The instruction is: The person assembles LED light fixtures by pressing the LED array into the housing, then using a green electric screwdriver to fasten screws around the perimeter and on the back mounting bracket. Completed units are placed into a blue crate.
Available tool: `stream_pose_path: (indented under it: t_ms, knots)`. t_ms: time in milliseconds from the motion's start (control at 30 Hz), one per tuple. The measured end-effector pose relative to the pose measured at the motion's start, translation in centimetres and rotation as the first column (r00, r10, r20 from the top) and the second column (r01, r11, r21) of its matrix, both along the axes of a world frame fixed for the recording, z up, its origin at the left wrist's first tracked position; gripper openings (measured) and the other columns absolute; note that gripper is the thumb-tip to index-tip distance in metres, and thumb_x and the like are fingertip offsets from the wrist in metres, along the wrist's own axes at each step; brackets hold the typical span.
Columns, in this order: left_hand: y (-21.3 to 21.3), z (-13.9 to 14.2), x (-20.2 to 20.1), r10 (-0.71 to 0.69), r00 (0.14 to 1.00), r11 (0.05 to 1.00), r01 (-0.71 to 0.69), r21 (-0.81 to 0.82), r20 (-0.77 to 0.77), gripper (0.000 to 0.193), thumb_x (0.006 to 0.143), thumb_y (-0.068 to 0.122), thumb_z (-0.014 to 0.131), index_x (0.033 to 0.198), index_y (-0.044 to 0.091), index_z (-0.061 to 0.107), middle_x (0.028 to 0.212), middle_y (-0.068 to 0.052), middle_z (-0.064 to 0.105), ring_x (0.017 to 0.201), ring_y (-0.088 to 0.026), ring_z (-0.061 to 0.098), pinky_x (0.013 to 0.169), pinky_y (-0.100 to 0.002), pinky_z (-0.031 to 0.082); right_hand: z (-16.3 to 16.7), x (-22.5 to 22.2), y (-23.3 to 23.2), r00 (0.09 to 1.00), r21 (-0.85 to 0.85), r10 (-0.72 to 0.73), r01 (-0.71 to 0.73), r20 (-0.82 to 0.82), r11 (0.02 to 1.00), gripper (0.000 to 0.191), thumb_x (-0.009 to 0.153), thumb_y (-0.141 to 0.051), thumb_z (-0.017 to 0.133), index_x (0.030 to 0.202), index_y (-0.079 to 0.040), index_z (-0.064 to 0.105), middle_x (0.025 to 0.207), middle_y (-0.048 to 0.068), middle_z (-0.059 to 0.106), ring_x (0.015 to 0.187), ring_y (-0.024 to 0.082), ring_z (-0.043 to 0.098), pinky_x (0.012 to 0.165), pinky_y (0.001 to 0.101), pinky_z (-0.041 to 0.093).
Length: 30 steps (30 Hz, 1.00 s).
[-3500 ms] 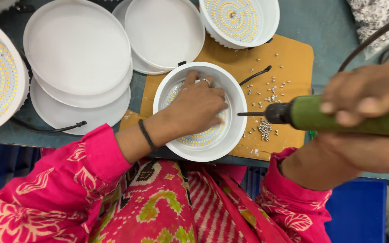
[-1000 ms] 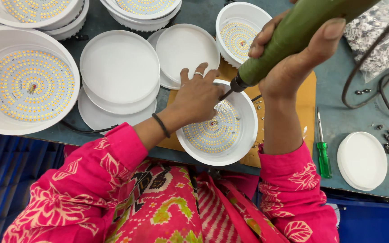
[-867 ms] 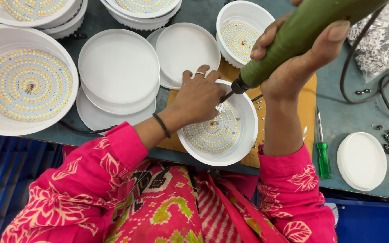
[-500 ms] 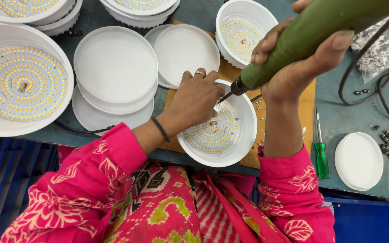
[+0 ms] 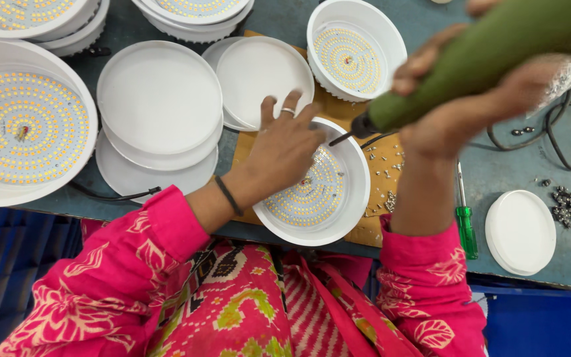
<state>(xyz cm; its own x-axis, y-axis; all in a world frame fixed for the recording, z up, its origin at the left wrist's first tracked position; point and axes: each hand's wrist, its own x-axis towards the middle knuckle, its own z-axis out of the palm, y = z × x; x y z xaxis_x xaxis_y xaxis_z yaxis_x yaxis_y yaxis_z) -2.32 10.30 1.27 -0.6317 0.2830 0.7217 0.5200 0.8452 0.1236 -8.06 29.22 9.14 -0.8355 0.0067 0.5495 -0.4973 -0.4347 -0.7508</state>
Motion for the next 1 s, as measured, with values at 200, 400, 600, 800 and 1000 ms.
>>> stream_pose_path:
  t_ms: [200,400,600,800,1000]
  knots:
    - [2.6,-0.5,-0.4,-0.313,0.917,0.901,0.369,-0.230,0.246,0.015,0.079,0.014,0.066,0.065,0.008,0.071,0.098,-0.012,0.066,0.108,-0.031,0.064,0.091,-0.044,0.046,1.4,1.3,9.4,0.997,0.072,0.062,-0.058,-0.049,0.996,0.087,0.090,-0.078,0.048,0.124,0.002,0.051,0.082,0.014,0.055,0.058,0.024,0.050,0.054,0.0360,0.044]
    - [4.6,-1.6,-1.8,-0.408,0.851,0.793,0.509,-0.334,0.331,0.019,0.079,0.015,0.066,0.061,0.012,0.069,0.069,-0.009,0.069,0.069,-0.028,0.070,0.066,-0.043,0.052,1.5,3.9,12.5,0.996,0.170,0.076,-0.069,-0.037,0.983,0.079,0.091,-0.072,0.051,0.120,0.001,0.053,0.081,0.011,0.054,0.059,0.021,0.049,0.055,0.0344,0.044]
    - [6.5,-1.9,-2.9,-0.507,0.814,0.690,0.580,-0.434,0.282,0.018,0.076,0.012,0.067,0.058,0.013,0.068,0.062,-0.009,0.069,0.062,-0.029,0.071,0.050,-0.042,0.052,1.3,5.0,12.2,0.997,0.168,0.064,-0.055,-0.052,0.984,0.070,0.091,-0.067,0.053,0.115,0.000,0.054,0.080,0.009,0.053,0.059,0.018,0.048,0.056,0.0329,0.043]
    - [2.2,1.0,-2.0,-0.464,0.827,0.861,0.505,-0.058,0.318,0.014,0.078,0.020,0.065,0.075,0.006,0.066,0.070,-0.013,0.068,0.066,-0.036,0.067,0.061,-0.047,0.052,1.0,7.5,12.4,0.996,0.123,0.056,-0.047,-0.070,0.991,0.062,0.091,-0.061,0.056,0.110,-0.002,0.055,0.079,0.006,0.053,0.059,0.016,0.048,0.056,0.0314,0.043]
    - [-3.6,2.5,4.2,-0.410,0.860,0.904,0.340,0.258,0.303,0.015,0.095,0.016,0.060,0.090,0.002,0.059,0.080,-0.014,0.064,0.073,-0.039,0.062,0.065,-0.050,0.046,0.4,10.1,12.0,0.994,0.071,0.044,-0.037,-0.098,0.997,0.054,0.092,-0.055,0.059,0.106,-0.003,0.056,0.078,0.004,0.052,0.059,0.013,0.047,0.057,0.0298,0.042]
